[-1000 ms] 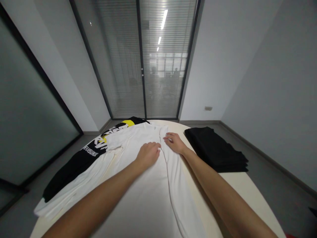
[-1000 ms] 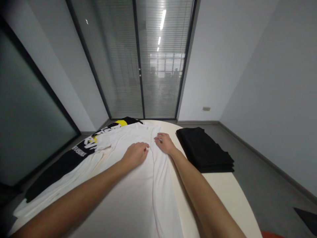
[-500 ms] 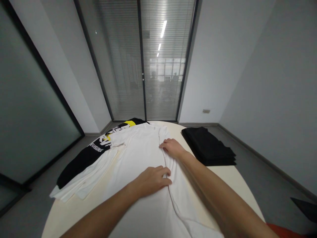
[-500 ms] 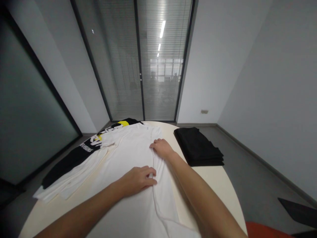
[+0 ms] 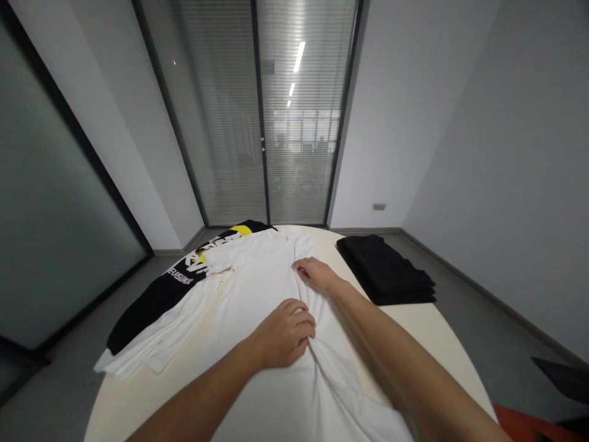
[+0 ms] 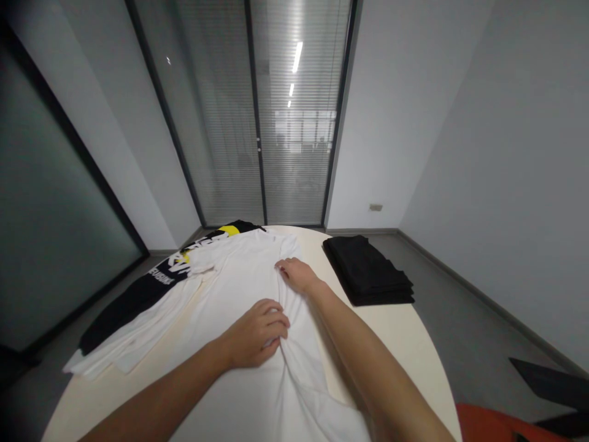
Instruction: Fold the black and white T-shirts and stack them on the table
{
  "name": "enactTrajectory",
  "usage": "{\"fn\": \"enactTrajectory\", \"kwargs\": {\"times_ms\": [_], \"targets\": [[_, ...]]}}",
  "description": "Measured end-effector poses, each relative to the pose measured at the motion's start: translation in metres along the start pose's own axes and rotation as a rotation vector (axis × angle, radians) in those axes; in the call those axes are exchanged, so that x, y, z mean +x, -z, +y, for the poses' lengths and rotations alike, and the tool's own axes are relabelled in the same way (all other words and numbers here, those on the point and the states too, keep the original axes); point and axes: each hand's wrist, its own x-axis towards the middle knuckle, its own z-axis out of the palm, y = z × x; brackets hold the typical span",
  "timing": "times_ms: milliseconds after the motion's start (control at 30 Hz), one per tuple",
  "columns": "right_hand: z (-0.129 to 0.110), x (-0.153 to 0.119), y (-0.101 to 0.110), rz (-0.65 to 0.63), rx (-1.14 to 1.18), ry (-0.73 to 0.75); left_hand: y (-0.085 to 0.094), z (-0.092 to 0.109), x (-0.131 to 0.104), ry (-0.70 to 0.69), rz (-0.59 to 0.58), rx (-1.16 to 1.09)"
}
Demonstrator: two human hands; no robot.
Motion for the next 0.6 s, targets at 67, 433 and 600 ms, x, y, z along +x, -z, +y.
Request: {"fn": "enactTrajectory", "kwargs": {"times_ms": [67, 433, 600], "targets": [[0.005, -0.006, 0.0, 0.021, 0.042, 0.034, 0.0, -0.001, -0.001, -0.027, -0.022, -0.006], [0.024, -0.068, 0.004, 0.069, 0.204, 0.101, 0.006, 0.037, 0.005, -0.104, -0.212, -0.144], [0.025, -0.079, -0.002, 0.076, 0.167, 0.092, -0.001, 0.068, 0.009, -0.105, -0.301, -0.234]]}}
